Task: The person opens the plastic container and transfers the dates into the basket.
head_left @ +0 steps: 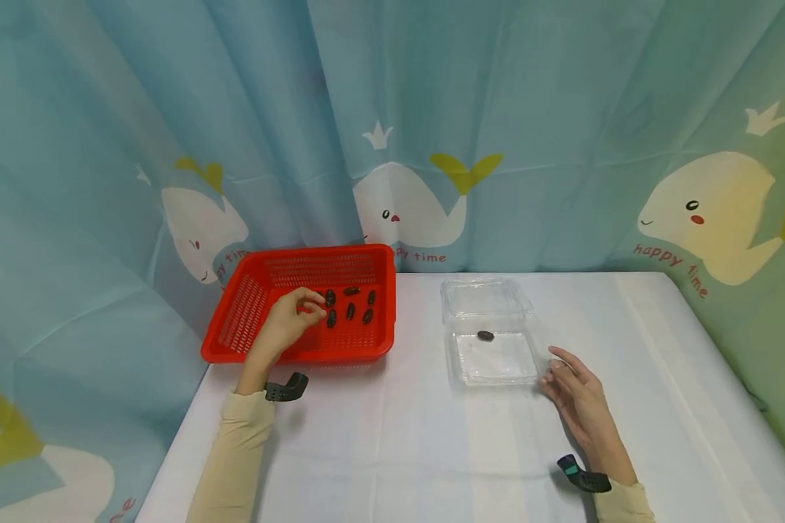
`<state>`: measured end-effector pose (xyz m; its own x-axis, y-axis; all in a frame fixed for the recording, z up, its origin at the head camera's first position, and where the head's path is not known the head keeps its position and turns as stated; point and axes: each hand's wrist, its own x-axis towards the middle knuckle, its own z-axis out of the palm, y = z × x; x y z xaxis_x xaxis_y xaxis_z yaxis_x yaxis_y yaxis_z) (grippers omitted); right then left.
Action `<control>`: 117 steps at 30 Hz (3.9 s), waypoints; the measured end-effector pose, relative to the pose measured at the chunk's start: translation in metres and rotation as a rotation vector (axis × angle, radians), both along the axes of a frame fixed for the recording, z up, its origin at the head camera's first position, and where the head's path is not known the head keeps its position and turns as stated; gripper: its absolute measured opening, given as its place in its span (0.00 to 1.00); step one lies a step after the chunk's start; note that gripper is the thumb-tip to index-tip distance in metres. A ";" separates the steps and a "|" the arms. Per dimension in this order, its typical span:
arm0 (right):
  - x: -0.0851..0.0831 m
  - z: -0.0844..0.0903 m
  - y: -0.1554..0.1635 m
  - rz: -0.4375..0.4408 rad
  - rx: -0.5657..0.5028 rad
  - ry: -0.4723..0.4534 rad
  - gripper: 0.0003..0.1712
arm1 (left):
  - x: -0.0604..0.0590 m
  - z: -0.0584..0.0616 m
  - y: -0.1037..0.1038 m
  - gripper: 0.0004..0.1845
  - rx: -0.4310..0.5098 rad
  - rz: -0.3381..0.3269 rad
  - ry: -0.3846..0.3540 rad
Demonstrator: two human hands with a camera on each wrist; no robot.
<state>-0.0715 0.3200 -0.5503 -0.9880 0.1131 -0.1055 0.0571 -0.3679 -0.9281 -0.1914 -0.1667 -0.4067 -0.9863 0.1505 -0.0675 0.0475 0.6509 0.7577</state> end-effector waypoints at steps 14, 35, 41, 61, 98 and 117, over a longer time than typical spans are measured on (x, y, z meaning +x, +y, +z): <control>0.000 0.001 0.000 0.007 0.001 0.008 0.18 | 0.053 -0.026 0.058 0.13 0.239 -0.109 0.118; 0.000 -0.003 -0.001 0.007 -0.045 0.026 0.19 | 0.079 -0.063 0.167 0.12 0.381 -0.222 0.128; -0.001 -0.003 -0.001 0.005 -0.046 0.013 0.18 | 0.072 -0.069 0.191 0.11 0.415 -0.172 0.121; 0.000 0.000 -0.001 0.014 -0.066 0.014 0.18 | 0.051 -0.057 0.244 0.20 0.406 -0.106 -0.086; 0.000 0.000 -0.001 0.013 -0.017 -0.021 0.18 | 0.032 -0.078 0.294 0.10 -0.415 -0.226 0.161; 0.001 0.000 -0.001 0.016 -0.021 -0.006 0.18 | 0.031 -0.100 0.308 0.09 -0.555 -0.196 0.321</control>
<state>-0.0709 0.3189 -0.5501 -0.9891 0.0945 -0.1132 0.0684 -0.3860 -0.9199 -0.1601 0.1409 -0.5062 -0.9285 0.3561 0.1059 0.3713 0.8965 0.2418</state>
